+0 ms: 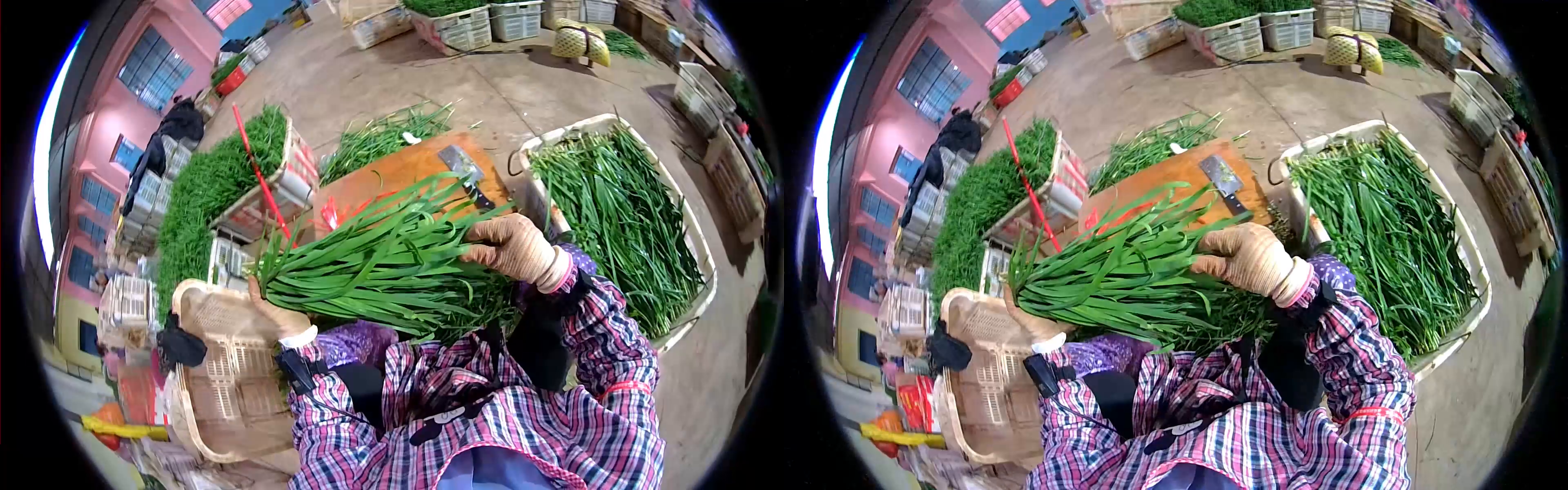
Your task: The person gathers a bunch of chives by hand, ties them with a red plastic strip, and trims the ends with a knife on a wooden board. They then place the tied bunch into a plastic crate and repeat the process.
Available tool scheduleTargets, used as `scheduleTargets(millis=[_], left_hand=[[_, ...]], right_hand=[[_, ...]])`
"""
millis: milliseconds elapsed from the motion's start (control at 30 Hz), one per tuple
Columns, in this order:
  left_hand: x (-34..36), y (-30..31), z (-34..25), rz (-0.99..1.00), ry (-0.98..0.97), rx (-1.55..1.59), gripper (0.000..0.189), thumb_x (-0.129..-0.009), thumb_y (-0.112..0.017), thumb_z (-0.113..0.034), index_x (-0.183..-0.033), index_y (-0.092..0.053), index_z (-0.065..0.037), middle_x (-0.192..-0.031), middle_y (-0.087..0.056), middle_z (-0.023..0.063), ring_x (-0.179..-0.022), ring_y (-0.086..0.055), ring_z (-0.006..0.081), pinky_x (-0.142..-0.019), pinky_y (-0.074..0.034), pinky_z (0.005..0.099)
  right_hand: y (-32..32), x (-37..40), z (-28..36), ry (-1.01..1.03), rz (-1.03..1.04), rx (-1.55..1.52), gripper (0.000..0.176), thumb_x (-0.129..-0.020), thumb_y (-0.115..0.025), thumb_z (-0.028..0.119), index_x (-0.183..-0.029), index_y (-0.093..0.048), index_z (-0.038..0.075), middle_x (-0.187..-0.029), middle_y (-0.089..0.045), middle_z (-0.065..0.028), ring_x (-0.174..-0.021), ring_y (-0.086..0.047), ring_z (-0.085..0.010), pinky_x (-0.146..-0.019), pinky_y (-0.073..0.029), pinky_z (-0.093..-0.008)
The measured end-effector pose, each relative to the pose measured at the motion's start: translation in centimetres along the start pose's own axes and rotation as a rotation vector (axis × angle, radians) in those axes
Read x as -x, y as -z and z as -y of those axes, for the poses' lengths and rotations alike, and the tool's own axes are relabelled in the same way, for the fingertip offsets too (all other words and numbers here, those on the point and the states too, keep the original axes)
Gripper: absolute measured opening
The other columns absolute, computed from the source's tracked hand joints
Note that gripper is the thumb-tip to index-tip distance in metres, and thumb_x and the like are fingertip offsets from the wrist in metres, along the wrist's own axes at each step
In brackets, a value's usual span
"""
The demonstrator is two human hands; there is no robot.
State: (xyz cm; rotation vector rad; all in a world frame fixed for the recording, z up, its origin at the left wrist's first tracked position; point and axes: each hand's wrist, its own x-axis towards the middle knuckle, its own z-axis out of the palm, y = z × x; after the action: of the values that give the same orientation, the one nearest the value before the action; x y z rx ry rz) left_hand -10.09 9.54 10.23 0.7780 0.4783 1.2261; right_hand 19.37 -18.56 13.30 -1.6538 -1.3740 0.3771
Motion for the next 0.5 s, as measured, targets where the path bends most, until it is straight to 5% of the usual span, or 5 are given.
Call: scheduleTargets(millis=[233,500], left_hand=[[0.6,2.9,-1.7,-0.089,-0.055,-0.016,0.053,-0.089,-0.046,-0.047,-0.118,-0.056,-0.004,-0.114,-0.060,0.0132,-0.100,-0.057,0.0287,-0.089,-0.046,0.0452],[1.6,3.5,-1.6,-0.103,-0.011,0.045,0.049,-0.091,-0.047,-0.042,-0.119,-0.056,-0.003,-0.112,-0.061,0.0140,-0.100,-0.058,0.0287,-0.089,-0.046,0.0441]], right_hand=[[-2.5,-0.2,1.1,-0.081,0.223,-0.404,0.025,-0.087,-0.066,0.025,-0.080,-0.065,0.001,-0.061,-0.055,0.0005,-0.060,-0.049,-0.0051,-0.054,-0.043,-0.0249],[-3.4,0.7,0.9,-0.338,0.247,-0.689,0.024,-0.087,-0.066,0.025,-0.076,-0.067,0.003,-0.060,-0.056,0.0032,-0.057,-0.048,-0.0041,-0.052,-0.039,-0.0204]])
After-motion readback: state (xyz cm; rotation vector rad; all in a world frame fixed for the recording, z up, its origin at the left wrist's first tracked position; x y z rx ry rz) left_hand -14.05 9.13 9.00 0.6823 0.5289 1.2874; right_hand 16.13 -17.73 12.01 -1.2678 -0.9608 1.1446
